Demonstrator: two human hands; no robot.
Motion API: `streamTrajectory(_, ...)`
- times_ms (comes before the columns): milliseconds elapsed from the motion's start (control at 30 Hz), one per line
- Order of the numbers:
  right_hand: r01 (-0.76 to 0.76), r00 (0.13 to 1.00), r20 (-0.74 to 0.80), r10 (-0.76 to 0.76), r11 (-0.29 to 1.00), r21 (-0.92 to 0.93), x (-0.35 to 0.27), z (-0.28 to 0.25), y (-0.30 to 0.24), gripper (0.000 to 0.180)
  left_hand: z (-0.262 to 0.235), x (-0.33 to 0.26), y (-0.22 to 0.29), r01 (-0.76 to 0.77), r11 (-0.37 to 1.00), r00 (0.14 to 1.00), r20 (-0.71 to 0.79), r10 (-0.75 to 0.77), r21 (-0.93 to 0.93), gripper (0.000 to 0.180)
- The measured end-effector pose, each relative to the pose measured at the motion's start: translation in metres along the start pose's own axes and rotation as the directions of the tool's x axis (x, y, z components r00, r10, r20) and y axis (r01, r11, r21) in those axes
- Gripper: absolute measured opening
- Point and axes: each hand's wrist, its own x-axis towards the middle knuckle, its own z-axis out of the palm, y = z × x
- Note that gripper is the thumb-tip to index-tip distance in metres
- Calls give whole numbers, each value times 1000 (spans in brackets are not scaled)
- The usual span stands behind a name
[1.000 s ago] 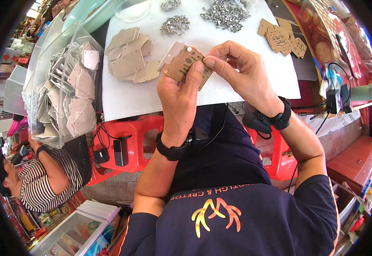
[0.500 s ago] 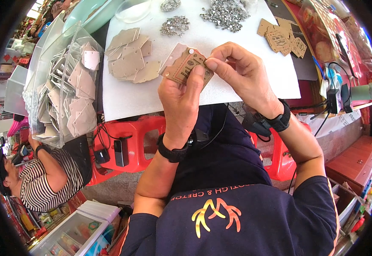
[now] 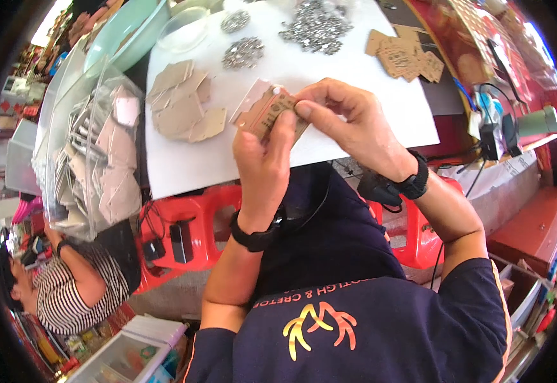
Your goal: Attaching metal eyelets or studs to pre-punched holes in shoe tags.
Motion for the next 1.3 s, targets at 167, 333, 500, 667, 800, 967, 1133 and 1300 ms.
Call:
streamTrajectory(167, -208, 972, 117, 201, 977, 43, -6, -19, -14, 20, 7, -5, -4, 68, 997, 996, 66, -66, -27, 22)
streamTrajectory(333, -373, 912, 209, 353, 926, 62, -19, -43, -6, 21, 18, -11, -13, 175, 976, 971, 185, -150, -126, 27)
streamTrajectory(500, -474, 872, 219, 438, 867, 152, -23, -89, -18, 31, 22, -9, -10, 296, 928, 907, 372, -199, -226, 29)
streamTrajectory(667, -527, 849, 43, 527, 850, -12, -27, -175, 1, 33, 22, -8, -8, 231, 961, 900, 408, -153, -150, 26)
streamTrajectory(800, -552, 817, -36, 576, 762, -338, -25, -248, 13, 32, 16, -7, -11, 253, 960, 903, 384, -190, -120, 26)
streamTrajectory(967, -525, 816, -96, 570, 661, -536, -25, -265, 27, 31, 12, -5, -14, 262, 958, 905, 374, -202, -117, 24)
streamTrajectory(1133, -555, 772, -103, 627, 586, -590, -20, -262, 28, 29, 11, -6, -15, 270, 958, 901, 374, -217, -95, 21)
streamTrajectory(1300, -594, 732, -117, 671, 544, -593, -15, -263, 25, 25, 12, -4, -15, 292, 953, 894, 378, -242, -82, 21)
